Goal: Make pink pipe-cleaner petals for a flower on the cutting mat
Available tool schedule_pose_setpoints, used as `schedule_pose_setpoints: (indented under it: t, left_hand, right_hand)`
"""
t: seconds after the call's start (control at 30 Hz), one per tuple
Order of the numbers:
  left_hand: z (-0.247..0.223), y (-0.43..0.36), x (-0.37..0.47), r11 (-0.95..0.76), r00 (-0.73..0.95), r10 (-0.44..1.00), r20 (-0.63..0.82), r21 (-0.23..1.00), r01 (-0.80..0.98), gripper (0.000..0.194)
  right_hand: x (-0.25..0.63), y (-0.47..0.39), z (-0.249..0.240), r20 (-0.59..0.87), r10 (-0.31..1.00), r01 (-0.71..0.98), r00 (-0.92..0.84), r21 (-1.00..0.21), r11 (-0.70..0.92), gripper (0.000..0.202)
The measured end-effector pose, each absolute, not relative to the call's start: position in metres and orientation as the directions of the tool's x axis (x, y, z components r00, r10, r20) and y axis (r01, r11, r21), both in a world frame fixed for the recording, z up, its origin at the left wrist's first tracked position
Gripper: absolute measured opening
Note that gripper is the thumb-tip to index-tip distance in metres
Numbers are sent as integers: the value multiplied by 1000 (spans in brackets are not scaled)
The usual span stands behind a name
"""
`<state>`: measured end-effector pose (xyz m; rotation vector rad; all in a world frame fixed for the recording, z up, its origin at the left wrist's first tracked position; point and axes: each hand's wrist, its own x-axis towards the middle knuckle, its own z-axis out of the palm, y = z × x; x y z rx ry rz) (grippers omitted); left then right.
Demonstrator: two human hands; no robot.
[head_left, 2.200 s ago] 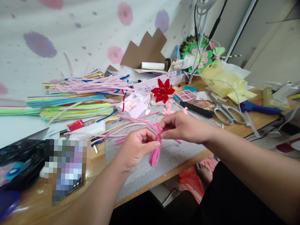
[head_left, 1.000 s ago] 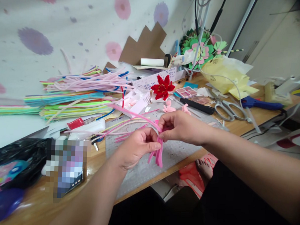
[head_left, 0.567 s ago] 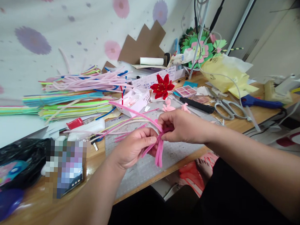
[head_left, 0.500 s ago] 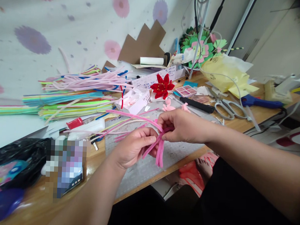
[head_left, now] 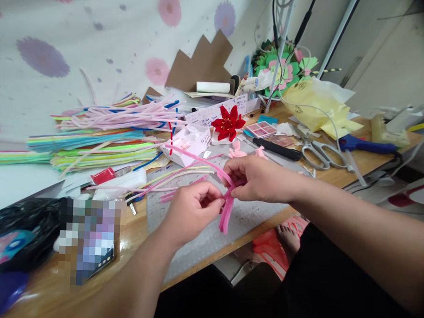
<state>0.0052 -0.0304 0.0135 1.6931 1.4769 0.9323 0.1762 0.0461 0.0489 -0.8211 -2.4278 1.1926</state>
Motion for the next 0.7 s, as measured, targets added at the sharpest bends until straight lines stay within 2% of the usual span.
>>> schedule_pose_setpoints:
  t: [0.1, 0.2, 0.3, 0.47, 0.57, 0.7]
  left_hand:
    - [12, -34, 7, -238, 109, 969, 222, 716, 657, 9]
    - [15, -35, 7, -350, 141, 919, 369, 594, 725, 11]
    - [20, -33, 7, -359, 141, 907, 397, 553, 751, 11]
    - [21, -29, 3, -222, 174, 974, 143, 752, 621, 10]
    - [21, -27, 2, -168, 207, 976, 66, 831, 530, 8]
    - [19, -24, 3, -14, 175, 983, -51, 936, 353, 7]
  right_hand:
    - [175, 47, 47, 27, 635, 367, -772, -798, 479, 13]
    - [173, 46, 46, 55, 630, 368, -774, -771, 519, 14]
    - [172, 44, 45, 100, 615, 365, -782, -726, 582, 16]
    - [172, 45, 44, 78, 626, 379, -776, -735, 562, 17]
    - [172, 46, 42, 60, 611, 356, -789, -765, 536, 17]
    - [171, 47, 43, 26, 603, 329, -797, -819, 470, 18]
